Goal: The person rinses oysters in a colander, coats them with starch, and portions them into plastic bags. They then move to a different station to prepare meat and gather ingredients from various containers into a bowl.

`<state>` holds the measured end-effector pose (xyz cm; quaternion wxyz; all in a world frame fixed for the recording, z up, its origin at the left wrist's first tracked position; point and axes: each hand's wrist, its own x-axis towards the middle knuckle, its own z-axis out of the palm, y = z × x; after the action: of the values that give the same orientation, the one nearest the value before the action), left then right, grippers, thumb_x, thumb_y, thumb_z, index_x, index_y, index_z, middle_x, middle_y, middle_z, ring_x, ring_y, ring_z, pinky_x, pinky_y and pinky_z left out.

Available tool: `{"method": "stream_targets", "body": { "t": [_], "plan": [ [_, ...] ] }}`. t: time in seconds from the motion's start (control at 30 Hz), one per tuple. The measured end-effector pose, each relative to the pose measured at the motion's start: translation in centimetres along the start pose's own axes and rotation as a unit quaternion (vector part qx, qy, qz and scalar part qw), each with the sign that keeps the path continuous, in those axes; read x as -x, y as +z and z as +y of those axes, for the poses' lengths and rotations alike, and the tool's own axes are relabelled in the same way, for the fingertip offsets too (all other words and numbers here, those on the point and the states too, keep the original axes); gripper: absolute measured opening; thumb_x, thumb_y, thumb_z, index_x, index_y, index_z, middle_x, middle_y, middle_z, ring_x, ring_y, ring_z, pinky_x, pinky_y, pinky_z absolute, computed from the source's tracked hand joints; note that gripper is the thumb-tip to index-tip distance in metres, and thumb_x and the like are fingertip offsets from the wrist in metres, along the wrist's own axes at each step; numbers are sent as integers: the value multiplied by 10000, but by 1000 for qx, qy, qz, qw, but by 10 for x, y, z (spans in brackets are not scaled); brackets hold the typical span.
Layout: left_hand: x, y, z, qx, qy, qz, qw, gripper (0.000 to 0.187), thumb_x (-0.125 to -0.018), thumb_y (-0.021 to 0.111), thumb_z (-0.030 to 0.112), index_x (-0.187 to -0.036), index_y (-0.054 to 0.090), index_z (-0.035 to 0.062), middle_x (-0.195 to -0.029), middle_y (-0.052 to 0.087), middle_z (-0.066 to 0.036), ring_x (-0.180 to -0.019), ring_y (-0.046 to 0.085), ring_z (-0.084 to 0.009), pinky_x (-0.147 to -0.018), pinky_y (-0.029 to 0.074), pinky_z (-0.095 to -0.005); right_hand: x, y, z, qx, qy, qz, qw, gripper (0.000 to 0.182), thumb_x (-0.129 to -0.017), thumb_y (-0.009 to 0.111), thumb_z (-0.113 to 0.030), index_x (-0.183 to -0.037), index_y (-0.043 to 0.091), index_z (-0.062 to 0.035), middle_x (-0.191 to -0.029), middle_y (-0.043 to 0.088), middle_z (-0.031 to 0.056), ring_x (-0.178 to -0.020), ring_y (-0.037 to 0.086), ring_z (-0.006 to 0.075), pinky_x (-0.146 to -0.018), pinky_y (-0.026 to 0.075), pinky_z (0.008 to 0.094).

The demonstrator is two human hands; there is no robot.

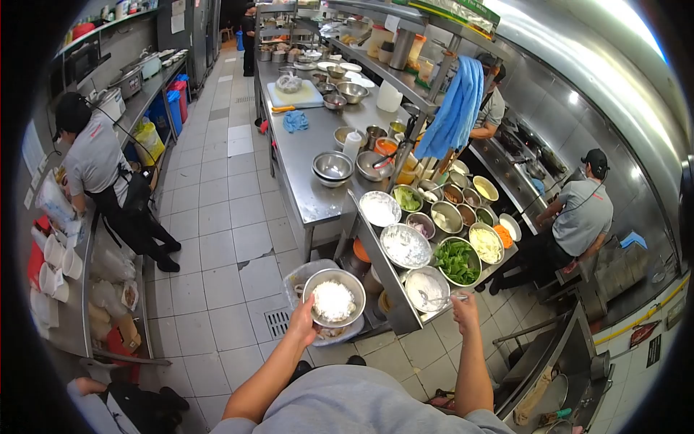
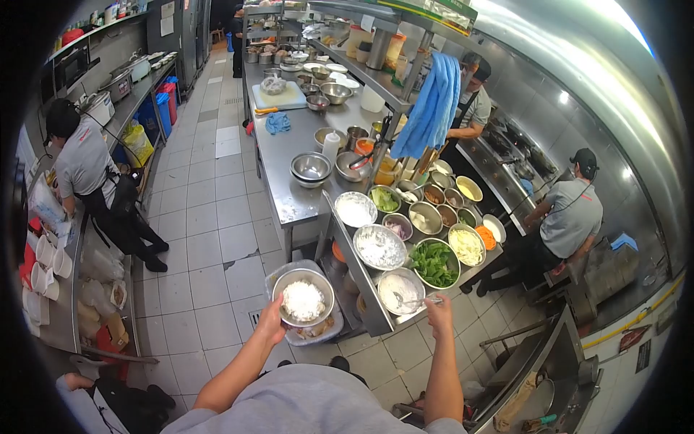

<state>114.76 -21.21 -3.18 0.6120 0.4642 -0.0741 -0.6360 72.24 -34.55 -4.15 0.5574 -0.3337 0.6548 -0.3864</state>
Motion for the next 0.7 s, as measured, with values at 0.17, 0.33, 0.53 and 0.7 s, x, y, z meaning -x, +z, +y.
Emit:
{"method": "stream_targets", "body": {
  "t": [0.17,0.33,0.53,0.7],
  "plan": [
    [10,-27,1,24,28,21,999,486,-1026,476,342,-1426,374,86,-1304,566,-121,-1136,613,-260,-812,590,-444,28,18,-31,125,-283,144,940,446,-860,702,-64,-1256,496,-55,-841,519,0,-712,491,91,-588,417,250],
    [23,-22,17,19,43,29,998,487,-1030,469,354,-1436,373,103,-1299,571,-97,-1120,618,-238,-796,578,-433,130,187,-83,168,-403,-286,853,652,-782,772,-101,-1362,476,-71,-1359,511,167,-1228,524,298,-1015,452,415],
    [26,-33,29,16,141,30,989,463,-1044,442,334,-1447,362,119,-1383,496,-102,-1255,511,-264,-988,480,-475,146,309,-40,376,-521,-358,678,818,-776,774,-269,-1481,379,-141,-1514,323,224,-1367,350,445,-1122,332,487],
    [33,-58,39,37,168,110,979,476,-1036,475,343,-1444,378,120,-1336,528,-106,-1208,533,-229,-941,500,-432,149,361,-24,482,-513,-374,604,789,-728,769,-291,-1447,449,-233,-1467,394,182,-1260,449,430,-1019,428,509]
  ]
}}
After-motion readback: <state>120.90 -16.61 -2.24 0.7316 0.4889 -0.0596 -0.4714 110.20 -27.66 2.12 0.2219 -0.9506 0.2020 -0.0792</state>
